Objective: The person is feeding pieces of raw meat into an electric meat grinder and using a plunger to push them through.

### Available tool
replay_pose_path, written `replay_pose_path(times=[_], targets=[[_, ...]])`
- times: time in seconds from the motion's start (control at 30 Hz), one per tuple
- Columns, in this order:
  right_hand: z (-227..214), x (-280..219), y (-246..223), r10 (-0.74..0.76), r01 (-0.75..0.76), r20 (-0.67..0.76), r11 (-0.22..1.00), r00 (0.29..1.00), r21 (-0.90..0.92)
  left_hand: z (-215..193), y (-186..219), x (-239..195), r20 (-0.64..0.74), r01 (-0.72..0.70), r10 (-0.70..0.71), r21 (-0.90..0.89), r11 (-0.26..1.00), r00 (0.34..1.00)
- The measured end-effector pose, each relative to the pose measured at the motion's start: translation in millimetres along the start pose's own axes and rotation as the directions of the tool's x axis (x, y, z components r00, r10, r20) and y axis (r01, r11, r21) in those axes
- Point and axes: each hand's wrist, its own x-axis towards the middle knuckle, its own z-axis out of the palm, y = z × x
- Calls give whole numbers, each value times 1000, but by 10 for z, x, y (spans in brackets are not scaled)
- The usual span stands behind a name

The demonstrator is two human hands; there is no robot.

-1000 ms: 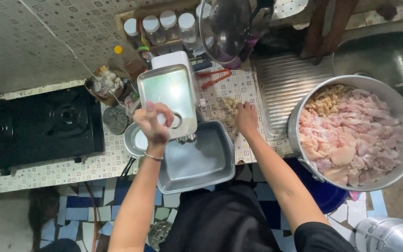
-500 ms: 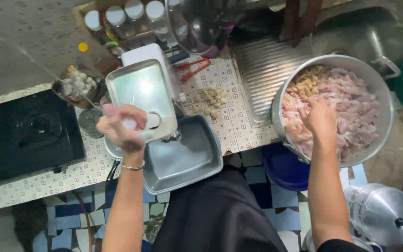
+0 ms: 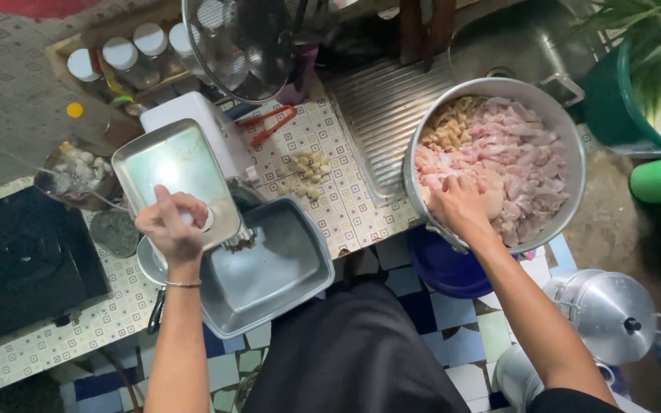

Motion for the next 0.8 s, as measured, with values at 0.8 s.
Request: replay_pose_path(times=[0.8], targets=[[-1892,190,684,164,-152,-2,915,986,373,-235,678,65,-240,24,-30,-27,999,970]])
